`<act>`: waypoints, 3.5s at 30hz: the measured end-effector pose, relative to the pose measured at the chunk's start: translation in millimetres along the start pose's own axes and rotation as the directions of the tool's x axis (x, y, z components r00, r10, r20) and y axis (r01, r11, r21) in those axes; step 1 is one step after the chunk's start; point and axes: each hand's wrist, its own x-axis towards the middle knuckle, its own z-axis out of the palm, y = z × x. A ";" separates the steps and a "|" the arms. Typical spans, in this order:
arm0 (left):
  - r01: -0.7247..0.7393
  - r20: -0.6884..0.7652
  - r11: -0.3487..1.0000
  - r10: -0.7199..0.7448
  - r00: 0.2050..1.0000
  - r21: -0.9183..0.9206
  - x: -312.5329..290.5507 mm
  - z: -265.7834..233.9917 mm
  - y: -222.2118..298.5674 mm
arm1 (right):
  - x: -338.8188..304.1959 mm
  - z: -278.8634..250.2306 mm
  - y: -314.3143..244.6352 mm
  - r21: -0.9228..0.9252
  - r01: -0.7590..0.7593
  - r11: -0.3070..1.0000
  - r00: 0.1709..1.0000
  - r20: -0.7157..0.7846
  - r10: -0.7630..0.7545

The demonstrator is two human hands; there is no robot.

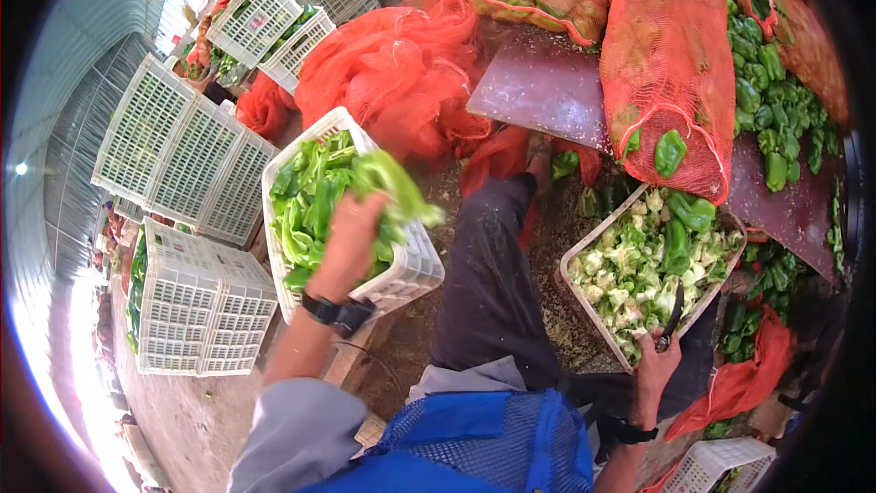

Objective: Cutting and sorting green peppers in an agricultural processing facility.

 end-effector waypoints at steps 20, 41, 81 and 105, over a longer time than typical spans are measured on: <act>-0.261 -0.033 0.820 0.321 0.946 0.509 193.2 -89.5 -28.7 | 142.6 -43.9 -30.1 -0.292 0.202 0.935 0.901 -0.318 -0.294; 0.422 0.754 0.902 -0.213 0.621 -0.093 -112.6 330.4 -86.7 | 83.0 -19.5 -32.5 0.523 -0.160 0.837 0.979 0.191 0.068; -0.767 0.741 0.588 0.390 0.546 0.256 -153.8 320.1 -142.7 | -24.0 18.6 -30.1 -0.348 0.213 0.913 0.974 0.147 -0.171; -0.598 0.750 0.776 0.272 0.603 0.199 -160.8 310.3 -146.5 | -14.9 50.0 50.8 -0.423 0.259 0.868 0.959 0.223 -0.177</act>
